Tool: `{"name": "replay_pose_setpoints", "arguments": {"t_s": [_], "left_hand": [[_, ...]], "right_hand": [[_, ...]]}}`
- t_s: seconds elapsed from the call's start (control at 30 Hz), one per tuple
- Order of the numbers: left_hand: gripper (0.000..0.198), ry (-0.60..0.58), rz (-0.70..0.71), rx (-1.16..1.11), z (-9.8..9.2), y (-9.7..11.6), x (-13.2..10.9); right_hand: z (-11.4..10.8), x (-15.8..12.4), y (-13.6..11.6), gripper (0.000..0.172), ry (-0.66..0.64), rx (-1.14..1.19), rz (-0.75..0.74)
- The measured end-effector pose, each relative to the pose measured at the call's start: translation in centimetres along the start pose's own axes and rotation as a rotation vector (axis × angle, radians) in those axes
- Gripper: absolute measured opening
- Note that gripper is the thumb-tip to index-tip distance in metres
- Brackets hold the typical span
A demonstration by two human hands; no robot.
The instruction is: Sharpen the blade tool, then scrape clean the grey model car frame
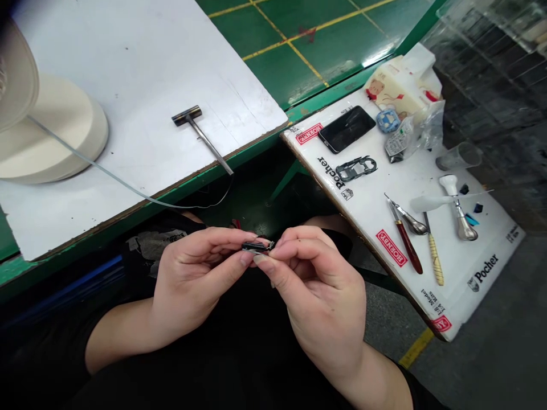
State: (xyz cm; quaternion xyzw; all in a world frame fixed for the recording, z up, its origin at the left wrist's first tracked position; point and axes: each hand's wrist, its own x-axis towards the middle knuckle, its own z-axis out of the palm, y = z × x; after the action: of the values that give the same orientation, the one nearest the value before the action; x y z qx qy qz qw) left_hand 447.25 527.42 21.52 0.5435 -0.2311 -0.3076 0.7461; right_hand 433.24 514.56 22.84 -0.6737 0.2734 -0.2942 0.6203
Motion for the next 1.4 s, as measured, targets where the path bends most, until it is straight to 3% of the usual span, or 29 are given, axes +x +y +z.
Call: {"name": "replay_pose_setpoints", "arguments": {"t_s": [0.27,0.83,1.03,1.4], "left_hand": [[0.023,-0.065,0.054,0.000,-0.7,-0.2,-0.1],[0.028,-0.055,0.161,0.159,-1.1,-0.4,-0.4],[0.041,-0.142,0.221,0.111,-1.4,-0.5,-0.4],[0.043,-0.046,0.225,0.021,-1.2,-1.8,-0.8]], "right_hand": [[0.4,-0.2,-0.1,0.013,-0.018,-0.011,0.011],[0.8,-0.4,-0.4,0.013,0.017,-0.082,-0.048],[1.1,-0.6,-0.3,0.016,0.052,-0.102,-0.121],[2.2,-0.8,-0.1,0.027,0.111,-0.080,-0.233]]}}
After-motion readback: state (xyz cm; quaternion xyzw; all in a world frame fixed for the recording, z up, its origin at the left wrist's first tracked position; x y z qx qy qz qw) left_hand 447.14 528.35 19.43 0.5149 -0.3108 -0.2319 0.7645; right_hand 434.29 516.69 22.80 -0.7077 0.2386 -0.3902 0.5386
